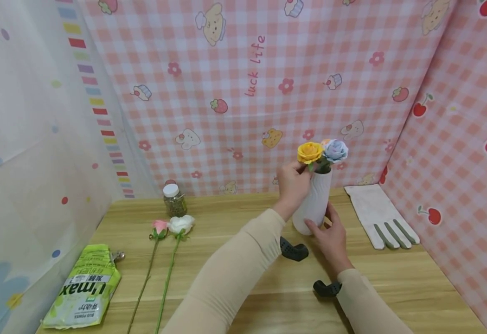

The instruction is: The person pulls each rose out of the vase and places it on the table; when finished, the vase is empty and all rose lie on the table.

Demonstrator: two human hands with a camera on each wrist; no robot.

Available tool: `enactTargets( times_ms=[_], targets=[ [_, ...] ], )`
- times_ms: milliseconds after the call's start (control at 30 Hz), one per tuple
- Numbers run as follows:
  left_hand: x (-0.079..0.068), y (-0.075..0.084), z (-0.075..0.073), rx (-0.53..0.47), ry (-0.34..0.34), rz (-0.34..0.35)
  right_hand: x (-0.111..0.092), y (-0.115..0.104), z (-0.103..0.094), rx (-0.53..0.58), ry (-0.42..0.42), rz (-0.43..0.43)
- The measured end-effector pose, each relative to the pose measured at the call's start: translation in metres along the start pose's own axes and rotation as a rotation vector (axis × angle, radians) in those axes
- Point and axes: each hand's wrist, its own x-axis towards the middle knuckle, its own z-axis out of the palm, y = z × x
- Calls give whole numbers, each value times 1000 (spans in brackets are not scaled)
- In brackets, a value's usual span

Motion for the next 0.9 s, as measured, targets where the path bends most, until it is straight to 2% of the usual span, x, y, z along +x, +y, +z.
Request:
enactTargets(
  times_ms=[133,267,467,567,733,833,900],
  targets=[
    [3,6,-3,-15,16,-6,0,0,1,-4,4,1],
    [6,16,-11,-50,34,-57,1,-1,2,-13,18,-4],
    [8,18,-14,-219,29,-133,-1,-1,2,-24,25,-8],
    [8,19,-12,-210,18,-107,-1,-1,1,-26,22,2],
    [12,25,-8,-140,-3,-12,1,1,3,-30,7,13],
    [14,28,-8,-141,-4,-13,2,3,2,-34,9,11],
    [15,28,-10,-170,2,-40,2,4,1,-37,16,8]
  ],
)
